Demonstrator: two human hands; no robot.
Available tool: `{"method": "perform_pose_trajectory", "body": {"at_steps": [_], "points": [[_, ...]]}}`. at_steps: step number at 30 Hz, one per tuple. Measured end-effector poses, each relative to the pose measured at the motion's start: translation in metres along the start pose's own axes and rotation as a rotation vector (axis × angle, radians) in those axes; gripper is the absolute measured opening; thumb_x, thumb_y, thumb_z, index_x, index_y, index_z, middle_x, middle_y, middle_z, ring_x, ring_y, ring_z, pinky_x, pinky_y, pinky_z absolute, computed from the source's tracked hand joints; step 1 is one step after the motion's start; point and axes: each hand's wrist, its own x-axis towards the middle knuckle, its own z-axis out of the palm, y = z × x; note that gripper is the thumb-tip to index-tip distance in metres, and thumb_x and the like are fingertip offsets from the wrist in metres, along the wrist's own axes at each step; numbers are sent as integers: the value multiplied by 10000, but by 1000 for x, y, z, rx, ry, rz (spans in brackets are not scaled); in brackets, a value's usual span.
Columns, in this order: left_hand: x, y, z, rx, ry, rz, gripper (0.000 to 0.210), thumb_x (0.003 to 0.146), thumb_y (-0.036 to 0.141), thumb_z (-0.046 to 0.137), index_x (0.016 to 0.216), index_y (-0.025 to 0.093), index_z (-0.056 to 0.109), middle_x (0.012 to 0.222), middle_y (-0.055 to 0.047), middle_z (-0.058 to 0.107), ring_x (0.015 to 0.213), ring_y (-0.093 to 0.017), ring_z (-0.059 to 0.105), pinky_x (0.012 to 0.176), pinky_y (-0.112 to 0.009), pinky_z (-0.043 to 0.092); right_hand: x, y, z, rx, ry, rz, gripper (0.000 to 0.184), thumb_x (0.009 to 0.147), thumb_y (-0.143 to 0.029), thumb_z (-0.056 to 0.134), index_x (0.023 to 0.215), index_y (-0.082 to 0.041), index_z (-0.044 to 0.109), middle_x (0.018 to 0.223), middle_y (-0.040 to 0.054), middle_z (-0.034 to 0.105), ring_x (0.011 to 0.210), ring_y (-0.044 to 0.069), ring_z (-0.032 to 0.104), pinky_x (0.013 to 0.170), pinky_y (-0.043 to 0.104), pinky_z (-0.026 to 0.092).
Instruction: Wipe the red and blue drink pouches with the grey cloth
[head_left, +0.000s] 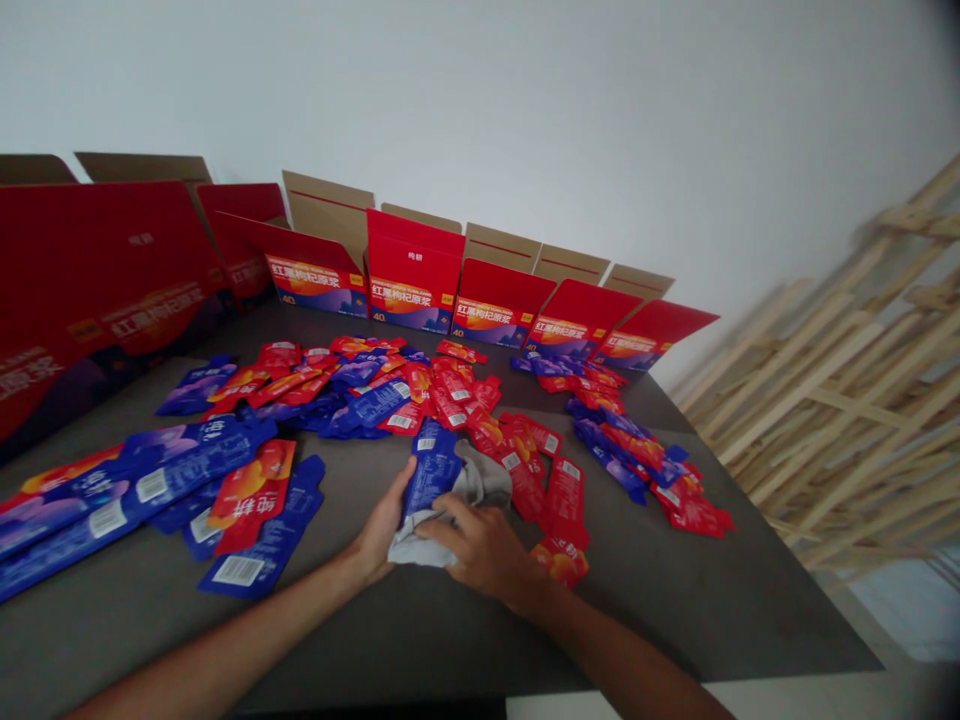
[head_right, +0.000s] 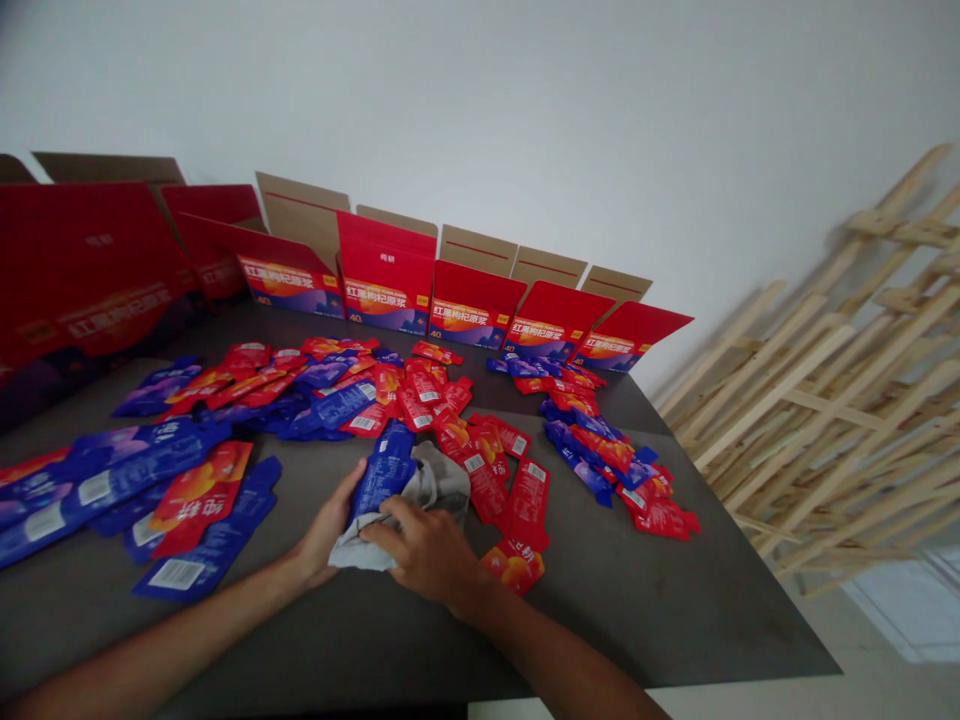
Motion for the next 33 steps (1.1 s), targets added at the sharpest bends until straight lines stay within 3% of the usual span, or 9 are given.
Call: {"method": "perform_pose_trajectory", "body": {"at_steps": [4,10,13,16,20,25,28,33], "points": [[3,2,0,-15,-23,-5,441,916,476,527,899,82,722,767,-96,741,594,-166,659,581,-262,520,0,1,-3,-28,15,47,413,836,-160,630,1228,-286,604,1211,51,598,920,171,648,687,234,528],[3,-7,2,-8,-44,5,267,917,345,588,975,120,719,891,-63,763,765,-156,700,787,-265,535,2,21,-16,-91,237,327,458,811,-108,641,1232,-287,606,1258,73,577,1042,218,621,772,289,549],[2,-8,4,4,-50,-2,263,919,326,587,1024,119,710,932,-70,763,810,-162,706,842,-277,526,3,27,-20,-85,289,400,462,809,-156,661,1250,-271,589,1254,91,573,1078,241,607,783,317,558],[1,-6,6,-6,-45,4,278,924,351,571,983,116,708,896,-76,763,765,-177,711,788,-290,541,4,22,-19,-43,266,385,465,798,-217,670,1253,-249,578,1242,100,571,1051,244,612,789,331,559],[4,0,2,-29,-41,-18,371,930,426,532,925,97,703,803,-91,755,650,-183,696,655,-286,545,3,7,-13,4,121,232,473,780,-305,692,1235,-243,581,1229,93,568,958,229,633,713,307,561],[9,5,-5,-72,-75,-78,464,920,486,520,958,61,702,813,-122,755,668,-206,703,682,-318,562,1,-2,-9,-7,-44,40,460,799,-413,704,1215,-253,593,1217,79,580,852,202,649,613,274,550],[8,4,-2,-55,-77,-48,425,929,449,523,934,66,708,809,-115,755,642,-192,695,645,-298,555,2,2,-12,-27,-16,71,451,803,-381,714,1221,-261,596,1207,76,588,875,197,651,637,264,552],[4,-2,3,-36,-37,-2,301,932,362,554,925,111,718,805,-68,754,665,-157,691,686,-265,547,2,17,-17,-81,183,305,449,804,-247,701,1239,-267,590,1241,94,578,1001,228,635,741,303,568]]}}
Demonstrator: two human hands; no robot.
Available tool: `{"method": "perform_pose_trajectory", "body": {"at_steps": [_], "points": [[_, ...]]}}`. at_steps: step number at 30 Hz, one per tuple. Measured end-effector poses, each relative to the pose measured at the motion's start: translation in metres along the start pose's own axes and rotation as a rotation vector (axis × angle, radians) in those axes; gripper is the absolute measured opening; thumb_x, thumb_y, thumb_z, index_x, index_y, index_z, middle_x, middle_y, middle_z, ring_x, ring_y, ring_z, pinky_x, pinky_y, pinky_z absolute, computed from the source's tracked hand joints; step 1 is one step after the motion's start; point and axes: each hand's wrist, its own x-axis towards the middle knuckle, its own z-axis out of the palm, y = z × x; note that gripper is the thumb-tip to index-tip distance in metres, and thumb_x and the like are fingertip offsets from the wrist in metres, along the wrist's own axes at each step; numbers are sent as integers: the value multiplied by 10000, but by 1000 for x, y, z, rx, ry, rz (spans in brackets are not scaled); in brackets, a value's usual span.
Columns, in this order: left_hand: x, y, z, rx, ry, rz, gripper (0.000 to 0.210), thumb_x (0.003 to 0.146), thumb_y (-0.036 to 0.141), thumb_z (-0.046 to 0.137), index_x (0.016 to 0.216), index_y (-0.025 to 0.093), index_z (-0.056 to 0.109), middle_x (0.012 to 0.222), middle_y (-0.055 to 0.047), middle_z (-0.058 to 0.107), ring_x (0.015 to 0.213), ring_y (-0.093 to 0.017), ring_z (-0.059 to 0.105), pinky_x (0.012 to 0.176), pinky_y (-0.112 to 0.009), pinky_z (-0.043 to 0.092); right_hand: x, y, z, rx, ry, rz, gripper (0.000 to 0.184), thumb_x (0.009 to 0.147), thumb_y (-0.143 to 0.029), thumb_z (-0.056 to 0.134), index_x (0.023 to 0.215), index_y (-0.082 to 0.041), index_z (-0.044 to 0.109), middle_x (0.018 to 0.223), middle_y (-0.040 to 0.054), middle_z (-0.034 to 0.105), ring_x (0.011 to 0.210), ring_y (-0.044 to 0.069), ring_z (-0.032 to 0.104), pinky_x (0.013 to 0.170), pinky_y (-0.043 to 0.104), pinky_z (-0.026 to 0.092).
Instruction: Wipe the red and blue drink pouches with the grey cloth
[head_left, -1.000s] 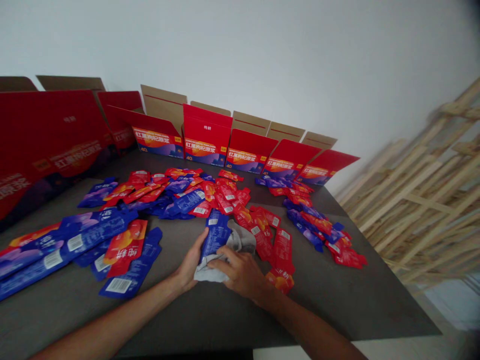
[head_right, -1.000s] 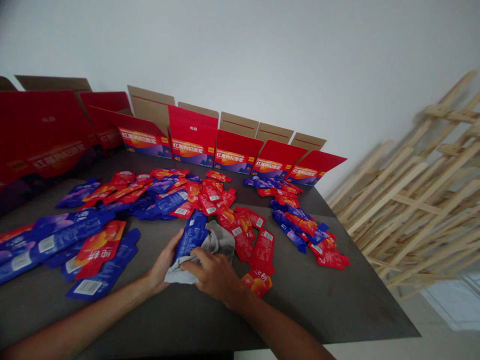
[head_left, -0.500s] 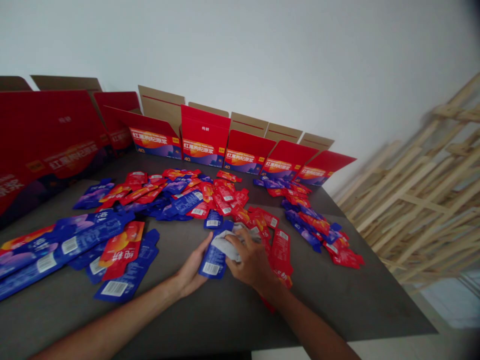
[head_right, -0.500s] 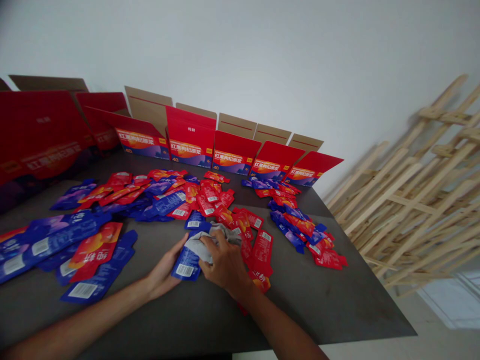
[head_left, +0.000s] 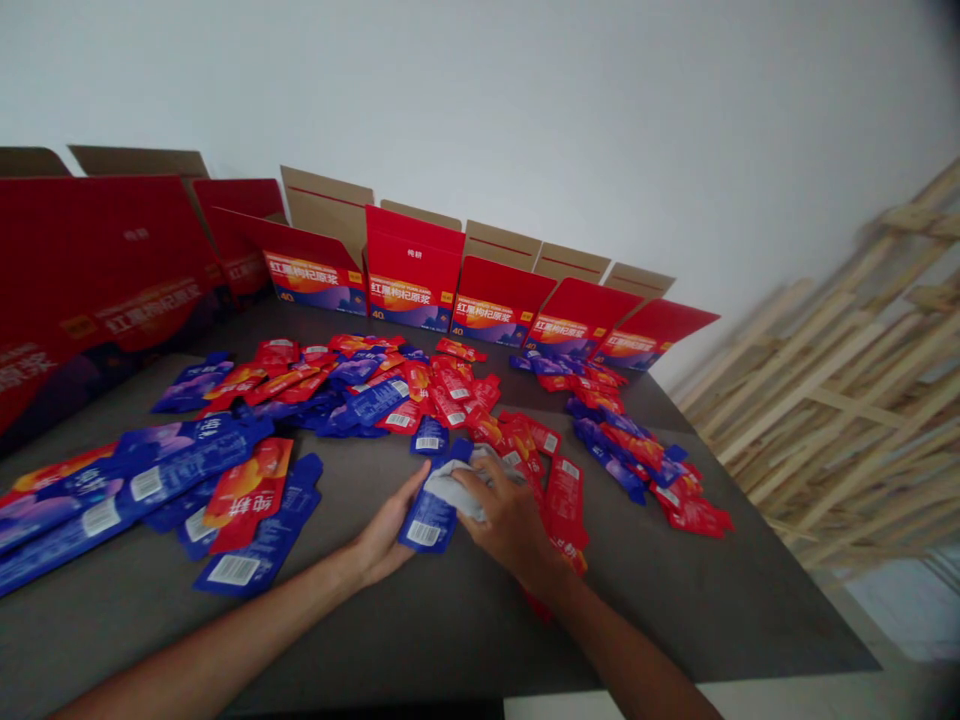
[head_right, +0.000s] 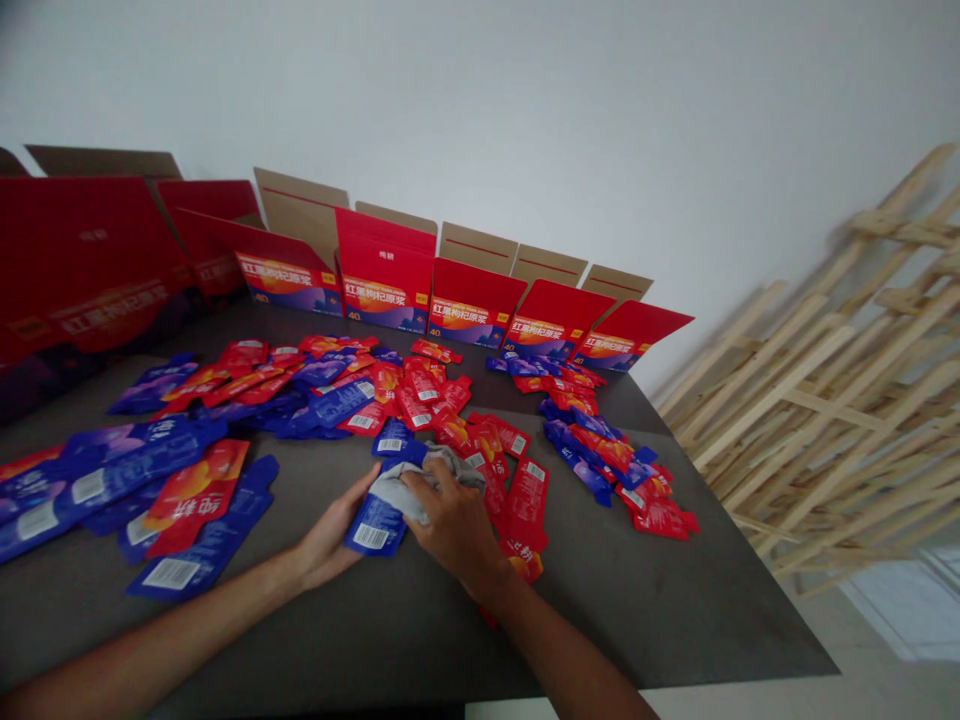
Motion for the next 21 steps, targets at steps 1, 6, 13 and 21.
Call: {"method": "perform_pose_trajectory", "body": {"at_steps": [1,6,13,21], "points": [[0,-1,0,10,9,3,285,929,353,563,947,115,718,824,-65,756,685,-156,694,718,-268,548,1,3,0,-3,28,41,456,804,-229,695,1245,-270,586,1255,96,572,1024,235,629,753,313,570],[0,-2,-1,19,9,-2,285,926,355,566,974,117,715,848,-70,757,706,-166,699,725,-274,549,1,7,2,27,31,45,456,809,-226,689,1250,-269,582,1242,90,577,1047,235,620,773,315,569],[4,7,-7,-61,-36,-86,431,925,462,519,953,72,700,815,-123,753,667,-209,703,681,-318,562,-8,-14,6,96,-249,-282,456,827,-386,697,1248,-257,576,1208,69,588,965,190,642,686,243,547],[3,4,-2,-77,-43,-7,307,932,356,536,912,90,686,778,-92,741,628,-182,690,653,-292,555,-2,-5,4,46,-136,-98,448,826,-285,696,1259,-266,581,1209,68,599,913,193,648,713,278,555]]}}
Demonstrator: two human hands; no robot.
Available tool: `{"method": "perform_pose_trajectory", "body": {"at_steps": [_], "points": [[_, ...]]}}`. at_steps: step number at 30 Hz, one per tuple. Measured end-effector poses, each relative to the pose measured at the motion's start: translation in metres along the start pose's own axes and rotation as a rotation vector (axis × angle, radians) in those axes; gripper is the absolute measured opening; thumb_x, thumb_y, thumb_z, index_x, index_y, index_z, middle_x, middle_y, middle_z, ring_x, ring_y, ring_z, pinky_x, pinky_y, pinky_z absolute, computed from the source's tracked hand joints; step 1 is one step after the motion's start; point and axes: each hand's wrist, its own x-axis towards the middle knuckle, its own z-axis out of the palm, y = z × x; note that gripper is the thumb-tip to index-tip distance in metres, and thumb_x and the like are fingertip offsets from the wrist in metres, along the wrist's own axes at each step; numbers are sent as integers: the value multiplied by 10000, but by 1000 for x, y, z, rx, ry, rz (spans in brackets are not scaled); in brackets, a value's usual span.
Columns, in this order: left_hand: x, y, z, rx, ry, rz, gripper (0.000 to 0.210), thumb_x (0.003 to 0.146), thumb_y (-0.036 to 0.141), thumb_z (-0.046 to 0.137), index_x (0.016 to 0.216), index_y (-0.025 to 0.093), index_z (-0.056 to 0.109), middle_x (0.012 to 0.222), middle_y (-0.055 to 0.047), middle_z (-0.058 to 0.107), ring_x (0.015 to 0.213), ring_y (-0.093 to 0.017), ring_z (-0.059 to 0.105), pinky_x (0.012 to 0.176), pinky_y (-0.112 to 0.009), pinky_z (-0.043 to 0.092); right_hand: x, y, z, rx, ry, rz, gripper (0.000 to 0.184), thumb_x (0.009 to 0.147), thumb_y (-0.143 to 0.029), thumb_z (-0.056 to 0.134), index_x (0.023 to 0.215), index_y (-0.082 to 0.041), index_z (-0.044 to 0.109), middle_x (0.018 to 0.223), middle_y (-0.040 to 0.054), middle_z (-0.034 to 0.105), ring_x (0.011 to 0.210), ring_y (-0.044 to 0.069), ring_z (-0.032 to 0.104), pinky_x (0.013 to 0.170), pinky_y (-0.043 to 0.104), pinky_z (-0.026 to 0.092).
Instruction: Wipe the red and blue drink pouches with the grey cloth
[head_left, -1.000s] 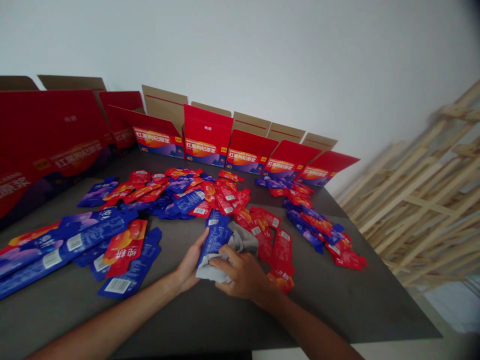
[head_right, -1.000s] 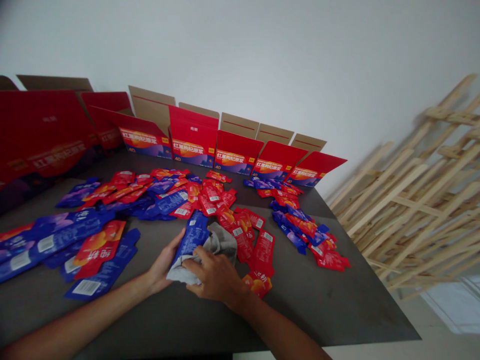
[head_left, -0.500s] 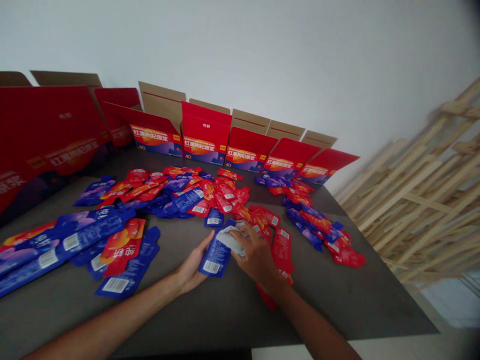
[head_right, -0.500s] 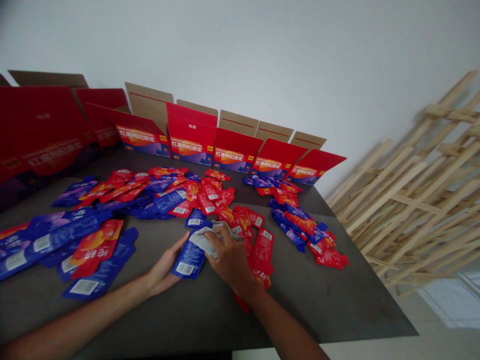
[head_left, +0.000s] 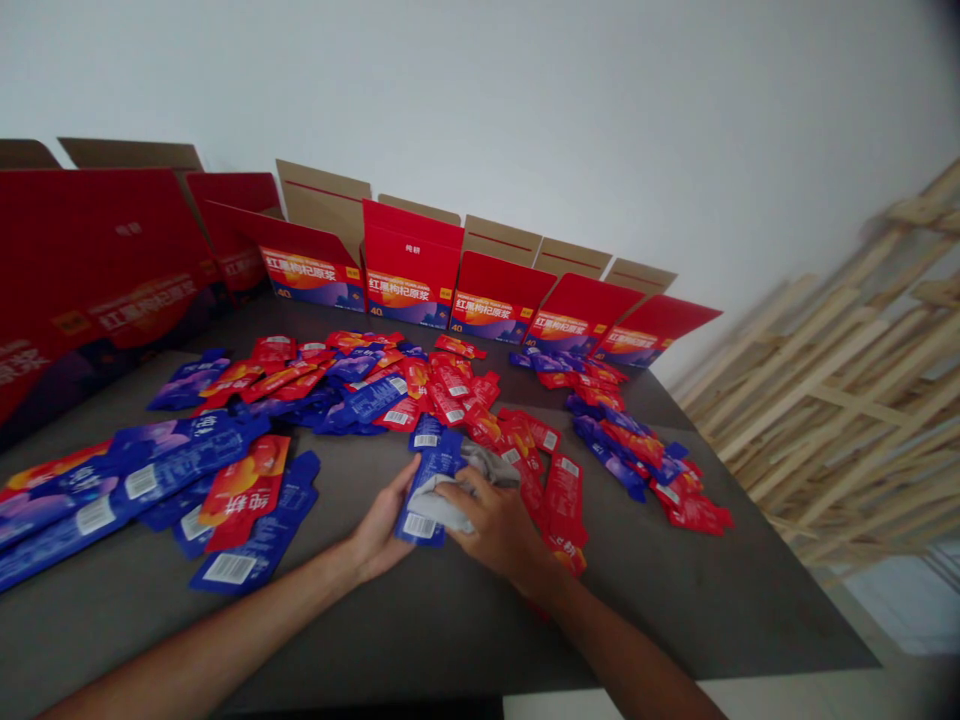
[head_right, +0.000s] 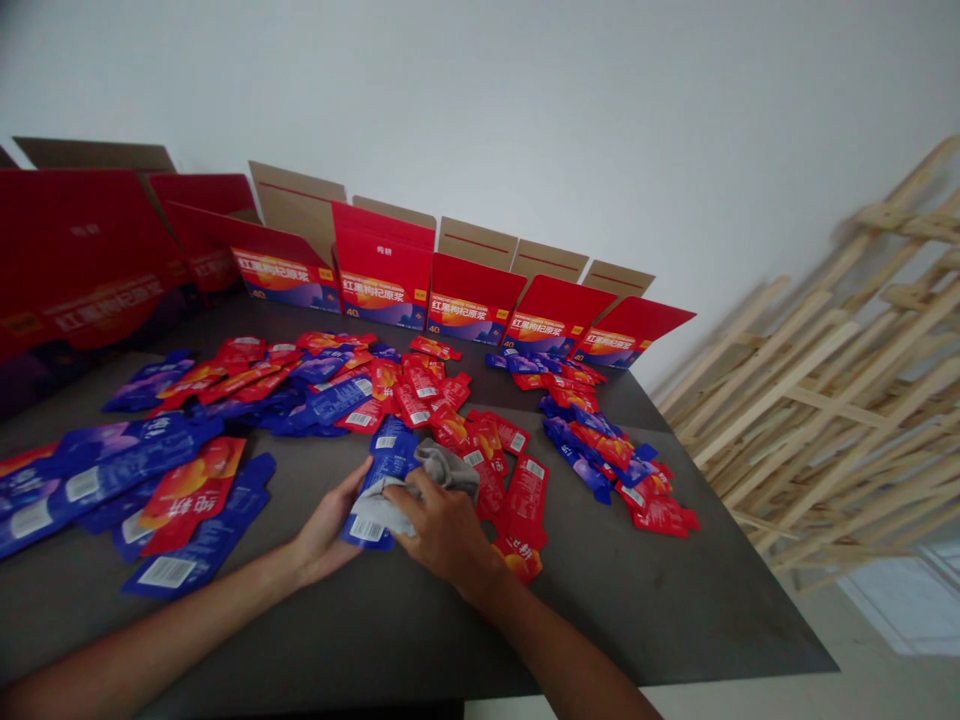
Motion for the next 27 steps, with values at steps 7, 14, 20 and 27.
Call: {"method": "perform_pose_trajectory", "body": {"at_steps": [7,14,20,27], "points": [[-7,1,0,-101,-65,-78,392,972,310,396,1232,86,586,1122,-186,705,1020,-298,680,888,-514,517,3,27,-9,24,260,209,397,850,-196,620,1245,-233,592,1232,100,583,1051,232,614,785,323,557],[-10,2,3,-11,-159,-67,301,908,187,490,1130,76,659,1140,-179,686,807,-190,666,650,-292,534,1,39,-14,109,405,226,341,861,-200,568,1200,-208,596,1139,92,596,1038,222,612,868,346,538],[-10,0,4,145,-64,28,239,844,65,636,1071,117,690,912,-74,726,795,-139,693,714,-205,557,-1,39,-15,143,463,190,304,888,-247,543,1183,-196,592,1120,102,590,1034,225,607,885,359,530],[-7,-1,5,49,123,101,379,856,66,629,1217,168,574,906,-33,735,669,-118,705,671,-221,585,-6,34,-17,104,446,156,321,884,-261,553,1198,-218,605,1143,100,570,1059,232,594,876,360,533]]}}
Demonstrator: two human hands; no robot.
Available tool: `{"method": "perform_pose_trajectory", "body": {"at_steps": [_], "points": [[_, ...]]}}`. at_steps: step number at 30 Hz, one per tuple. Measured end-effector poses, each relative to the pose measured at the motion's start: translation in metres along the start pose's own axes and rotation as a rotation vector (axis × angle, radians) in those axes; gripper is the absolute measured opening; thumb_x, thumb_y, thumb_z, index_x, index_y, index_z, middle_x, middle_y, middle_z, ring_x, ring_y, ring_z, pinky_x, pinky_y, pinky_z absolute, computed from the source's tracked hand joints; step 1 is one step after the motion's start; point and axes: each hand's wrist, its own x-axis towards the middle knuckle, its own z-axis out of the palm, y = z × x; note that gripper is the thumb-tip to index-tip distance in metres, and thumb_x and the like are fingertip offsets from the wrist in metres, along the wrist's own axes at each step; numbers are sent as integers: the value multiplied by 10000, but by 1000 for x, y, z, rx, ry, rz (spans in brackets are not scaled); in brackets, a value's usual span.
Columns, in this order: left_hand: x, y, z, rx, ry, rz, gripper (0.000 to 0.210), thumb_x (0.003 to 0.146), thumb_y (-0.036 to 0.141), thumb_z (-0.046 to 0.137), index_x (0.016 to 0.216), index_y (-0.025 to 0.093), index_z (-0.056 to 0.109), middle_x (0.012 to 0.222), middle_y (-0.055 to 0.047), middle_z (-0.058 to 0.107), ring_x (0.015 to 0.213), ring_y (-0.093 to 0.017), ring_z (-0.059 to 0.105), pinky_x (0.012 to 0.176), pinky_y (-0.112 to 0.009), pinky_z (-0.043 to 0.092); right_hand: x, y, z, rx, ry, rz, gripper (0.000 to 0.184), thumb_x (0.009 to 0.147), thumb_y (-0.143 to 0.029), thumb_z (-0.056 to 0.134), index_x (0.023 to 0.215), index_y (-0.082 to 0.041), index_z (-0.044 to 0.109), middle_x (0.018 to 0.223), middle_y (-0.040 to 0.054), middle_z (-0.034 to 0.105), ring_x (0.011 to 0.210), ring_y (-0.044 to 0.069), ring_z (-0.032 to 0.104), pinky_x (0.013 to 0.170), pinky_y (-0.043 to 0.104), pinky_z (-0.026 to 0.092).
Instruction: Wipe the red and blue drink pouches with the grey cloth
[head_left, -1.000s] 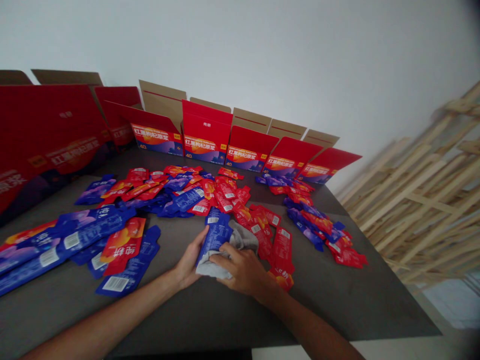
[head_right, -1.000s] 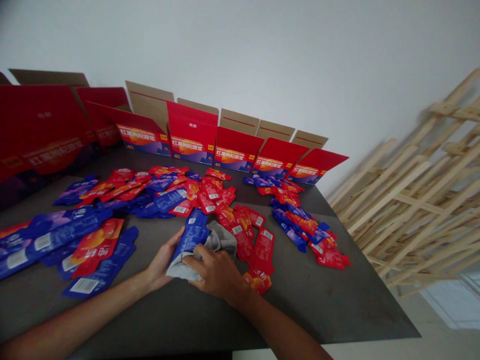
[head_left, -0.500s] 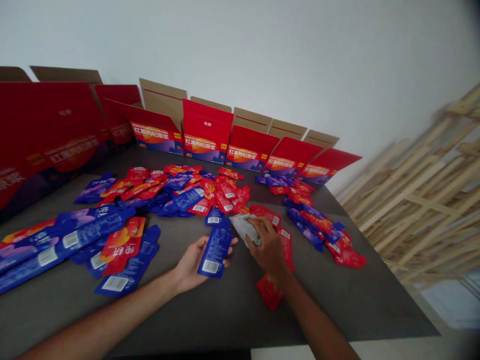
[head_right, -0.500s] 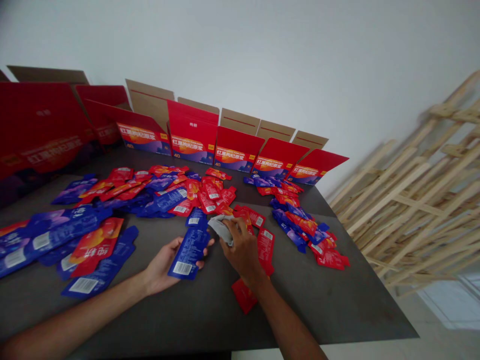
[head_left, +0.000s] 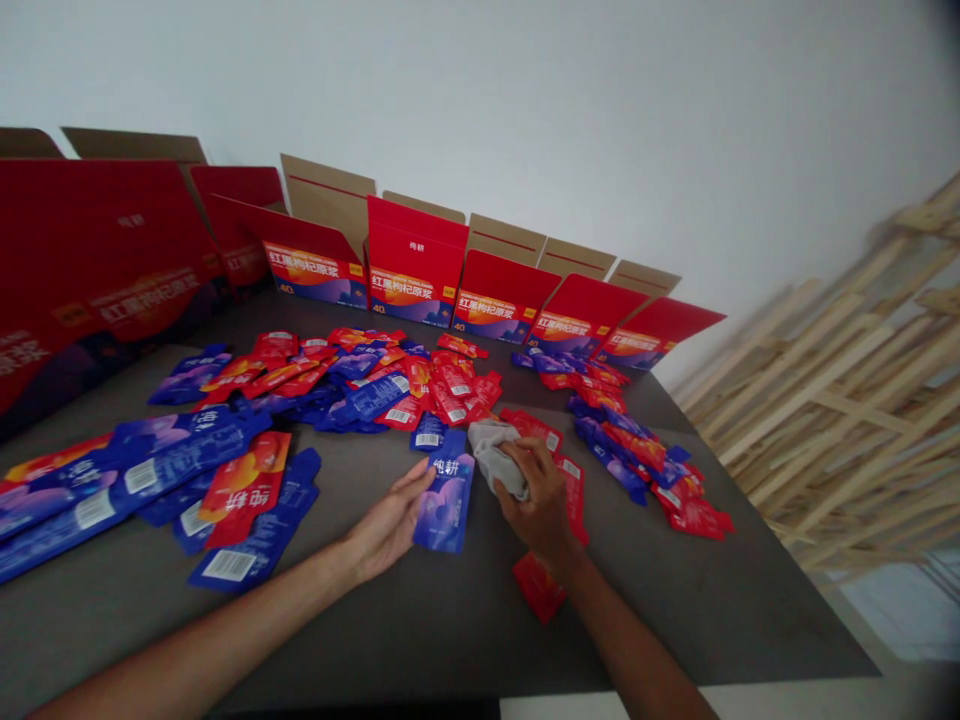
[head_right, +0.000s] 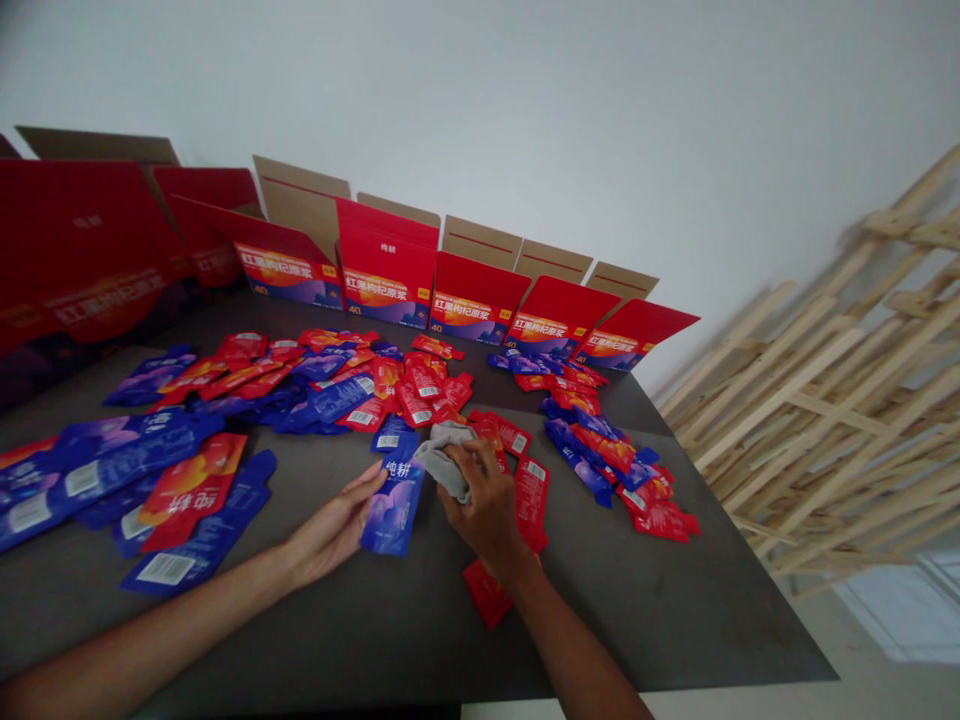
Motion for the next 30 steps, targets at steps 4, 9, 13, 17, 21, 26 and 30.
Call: {"method": "perform_pose_trajectory", "body": {"at_steps": [4,9,13,17,21,26,30], "points": [[0,-2,3,17,-24,89,339,871,69,604,1202,144,594,921,-58,740,740,-128,707,731,-220,572,-3,-11,6,-62,-189,-109,375,833,-239,644,1208,-252,621,1171,86,583,1054,234,610,779,317,556],[0,2,0,3,-83,123,273,867,135,628,1140,156,639,897,-59,744,701,-146,700,655,-220,554,-10,-34,18,-104,-469,-178,387,846,-309,678,1226,-298,608,1178,49,593,896,192,652,676,272,559],[3,6,-6,8,-107,100,272,887,162,603,1158,160,628,857,-55,736,646,-149,690,602,-229,543,-14,-43,21,-114,-552,-208,395,855,-368,676,1237,-303,600,1207,51,592,856,175,651,639,240,547],[4,3,-6,17,-115,47,190,873,141,613,1057,137,663,871,-68,737,697,-152,694,690,-242,548,-11,-36,18,-141,-462,-130,402,849,-316,682,1243,-304,603,1229,66,590,926,191,649,706,261,559],[0,-1,1,63,-205,-10,241,882,106,582,1103,127,678,1041,-99,736,955,-184,696,919,-273,506,-3,-22,13,-170,-282,22,428,822,-234,694,1238,-294,611,1242,85,587,1051,244,621,742,309,574],[0,-2,1,91,-260,-46,277,906,152,567,1167,136,658,1072,-102,728,1004,-194,684,933,-285,502,0,-16,11,-159,-264,40,446,828,-233,684,1261,-292,600,1256,89,578,1053,242,615,748,313,575],[6,1,-8,39,-209,-19,187,901,165,574,1061,144,669,952,-79,731,796,-165,697,766,-265,545,-4,-24,13,-116,-431,-100,423,828,-286,690,1243,-299,610,1239,70,585,953,204,644,732,286,564]]}}
